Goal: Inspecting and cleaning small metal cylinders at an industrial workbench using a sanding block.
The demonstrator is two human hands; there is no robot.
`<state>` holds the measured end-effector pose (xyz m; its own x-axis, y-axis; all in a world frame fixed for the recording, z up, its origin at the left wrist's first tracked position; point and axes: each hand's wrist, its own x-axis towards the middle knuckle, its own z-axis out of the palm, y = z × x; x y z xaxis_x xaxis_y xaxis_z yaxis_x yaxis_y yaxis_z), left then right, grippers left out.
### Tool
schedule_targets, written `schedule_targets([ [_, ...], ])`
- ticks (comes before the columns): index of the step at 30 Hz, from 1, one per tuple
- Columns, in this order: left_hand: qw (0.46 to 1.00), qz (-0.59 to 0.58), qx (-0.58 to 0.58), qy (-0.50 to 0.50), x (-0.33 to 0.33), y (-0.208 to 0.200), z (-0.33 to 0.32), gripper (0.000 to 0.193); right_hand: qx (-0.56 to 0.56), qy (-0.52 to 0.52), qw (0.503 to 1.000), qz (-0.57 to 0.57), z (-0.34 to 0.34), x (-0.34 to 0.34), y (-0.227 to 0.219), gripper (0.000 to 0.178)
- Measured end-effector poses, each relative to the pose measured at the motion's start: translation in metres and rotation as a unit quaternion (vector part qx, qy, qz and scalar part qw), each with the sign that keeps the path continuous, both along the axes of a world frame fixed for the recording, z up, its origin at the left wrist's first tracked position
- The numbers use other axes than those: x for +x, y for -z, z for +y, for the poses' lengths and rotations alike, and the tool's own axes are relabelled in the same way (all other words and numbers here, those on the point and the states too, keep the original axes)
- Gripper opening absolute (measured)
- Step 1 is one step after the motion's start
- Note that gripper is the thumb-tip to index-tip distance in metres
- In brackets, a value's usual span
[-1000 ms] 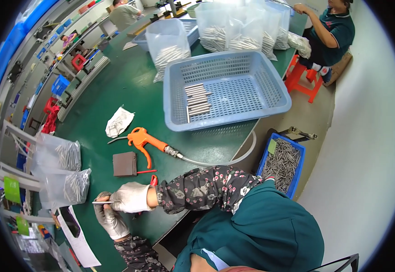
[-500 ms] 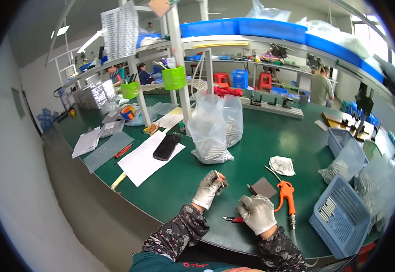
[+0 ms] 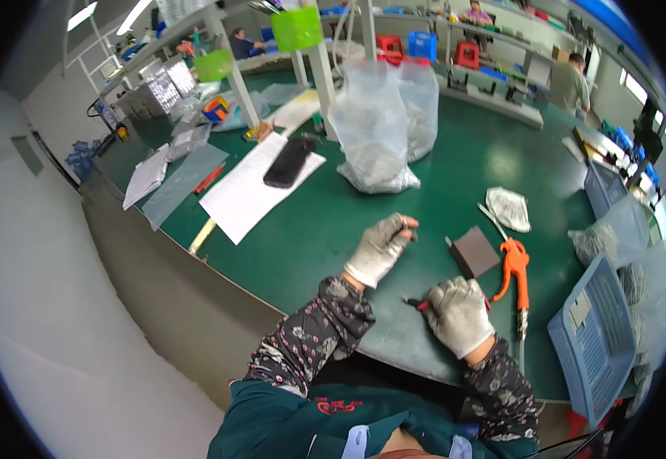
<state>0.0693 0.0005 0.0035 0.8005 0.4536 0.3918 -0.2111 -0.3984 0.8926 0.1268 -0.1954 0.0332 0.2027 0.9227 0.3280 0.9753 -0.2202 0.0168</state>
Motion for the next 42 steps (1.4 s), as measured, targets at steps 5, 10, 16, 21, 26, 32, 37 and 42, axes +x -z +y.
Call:
schedule_targets([
  [5,1.000,0.004,-0.025,0.017,0.001,-0.001,0.004,0.017,0.106,0.034,0.971,0.213,-0.004,0.006,-0.008,0.015],
  [10,0.998,0.054,0.007,0.013,0.000,0.005,0.000,0.010,0.159,0.086,0.941,0.287,-0.006,0.006,-0.002,0.019],
  [16,0.993,0.115,0.001,0.038,-0.005,0.003,-0.011,0.011,0.235,0.066,0.925,0.293,-0.006,0.003,0.011,0.029],
  [21,0.992,0.105,0.027,0.063,-0.003,0.009,-0.012,0.013,0.211,0.053,0.871,0.441,0.001,0.006,0.011,0.035],
  [26,0.982,0.084,0.154,0.076,-0.001,0.005,-0.014,0.015,0.188,0.078,0.860,0.468,0.004,0.011,0.021,0.036],
  [32,0.976,0.098,0.174,0.086,-0.003,0.009,-0.015,0.014,0.139,0.087,0.840,0.517,0.004,0.014,0.018,0.042],
  [37,0.970,0.072,0.214,0.087,-0.004,0.015,-0.012,0.016,0.096,0.080,0.799,0.588,0.004,0.015,0.012,0.046],
  [42,0.966,0.061,0.237,0.088,-0.004,0.014,-0.013,0.017,0.060,0.088,0.738,0.667,0.003,0.017,0.006,0.044],
])
